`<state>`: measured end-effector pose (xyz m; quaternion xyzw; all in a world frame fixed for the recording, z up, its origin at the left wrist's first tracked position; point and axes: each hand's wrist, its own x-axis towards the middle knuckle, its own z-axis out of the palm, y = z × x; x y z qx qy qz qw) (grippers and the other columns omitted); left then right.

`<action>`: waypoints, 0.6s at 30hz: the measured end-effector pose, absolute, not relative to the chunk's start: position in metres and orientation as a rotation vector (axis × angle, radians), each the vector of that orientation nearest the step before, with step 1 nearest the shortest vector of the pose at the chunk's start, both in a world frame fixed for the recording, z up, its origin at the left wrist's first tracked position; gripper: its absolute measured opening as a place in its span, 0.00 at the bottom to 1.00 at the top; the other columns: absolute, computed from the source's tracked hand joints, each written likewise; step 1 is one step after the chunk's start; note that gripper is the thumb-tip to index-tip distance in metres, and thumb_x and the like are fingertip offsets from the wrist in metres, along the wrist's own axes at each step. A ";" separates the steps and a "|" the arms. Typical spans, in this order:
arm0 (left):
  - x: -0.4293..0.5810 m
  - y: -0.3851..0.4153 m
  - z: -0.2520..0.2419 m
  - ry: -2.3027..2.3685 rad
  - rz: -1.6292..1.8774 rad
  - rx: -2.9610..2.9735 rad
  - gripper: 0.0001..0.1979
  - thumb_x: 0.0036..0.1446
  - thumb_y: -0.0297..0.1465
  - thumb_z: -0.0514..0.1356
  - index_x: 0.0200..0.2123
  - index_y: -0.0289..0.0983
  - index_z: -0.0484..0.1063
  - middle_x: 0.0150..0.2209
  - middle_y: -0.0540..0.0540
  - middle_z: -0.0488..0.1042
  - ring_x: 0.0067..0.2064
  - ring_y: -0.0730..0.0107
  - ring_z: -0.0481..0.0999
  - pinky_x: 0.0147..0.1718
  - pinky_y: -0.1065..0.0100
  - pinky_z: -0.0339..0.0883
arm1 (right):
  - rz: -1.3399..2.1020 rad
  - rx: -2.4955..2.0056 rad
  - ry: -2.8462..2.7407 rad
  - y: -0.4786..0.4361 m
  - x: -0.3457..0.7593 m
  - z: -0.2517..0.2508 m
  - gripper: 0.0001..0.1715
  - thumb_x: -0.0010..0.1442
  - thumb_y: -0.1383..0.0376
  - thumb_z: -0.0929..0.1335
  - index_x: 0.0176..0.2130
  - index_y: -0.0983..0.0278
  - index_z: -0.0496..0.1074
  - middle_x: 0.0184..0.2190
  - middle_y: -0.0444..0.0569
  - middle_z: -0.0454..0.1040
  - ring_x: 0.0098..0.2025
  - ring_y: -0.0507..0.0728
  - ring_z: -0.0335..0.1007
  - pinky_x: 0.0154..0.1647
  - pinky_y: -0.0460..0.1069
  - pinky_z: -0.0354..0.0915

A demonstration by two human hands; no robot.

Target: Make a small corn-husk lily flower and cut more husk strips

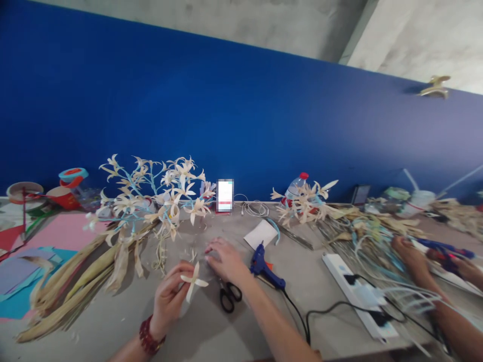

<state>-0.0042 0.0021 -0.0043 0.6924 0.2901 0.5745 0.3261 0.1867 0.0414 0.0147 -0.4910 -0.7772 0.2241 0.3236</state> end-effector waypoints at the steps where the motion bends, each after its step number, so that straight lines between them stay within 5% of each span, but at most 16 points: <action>1: -0.004 0.002 -0.003 0.768 1.502 1.815 0.08 0.58 0.25 0.57 0.30 0.38 0.75 0.34 0.43 0.75 0.36 0.65 0.75 0.34 0.68 0.67 | 0.590 -1.264 -2.045 0.039 0.186 0.012 0.06 0.58 0.64 0.68 0.38 0.59 0.74 0.44 0.50 0.73 0.47 0.59 0.70 0.49 0.53 0.64; 8: -0.004 0.001 -0.004 0.784 1.485 1.777 0.08 0.58 0.24 0.56 0.31 0.38 0.74 0.33 0.44 0.74 0.36 0.65 0.74 0.35 0.68 0.67 | 0.689 -1.125 -2.052 0.021 0.183 0.009 0.10 0.62 0.58 0.66 0.41 0.59 0.73 0.42 0.51 0.73 0.46 0.59 0.70 0.47 0.51 0.66; 18: -0.004 0.007 -0.018 0.871 1.510 1.584 0.05 0.57 0.26 0.59 0.31 0.37 0.75 0.34 0.46 0.73 0.38 0.66 0.73 0.38 0.68 0.66 | 0.610 -1.304 -2.090 0.029 0.194 0.035 0.06 0.58 0.64 0.68 0.37 0.60 0.75 0.40 0.49 0.76 0.44 0.59 0.72 0.46 0.51 0.65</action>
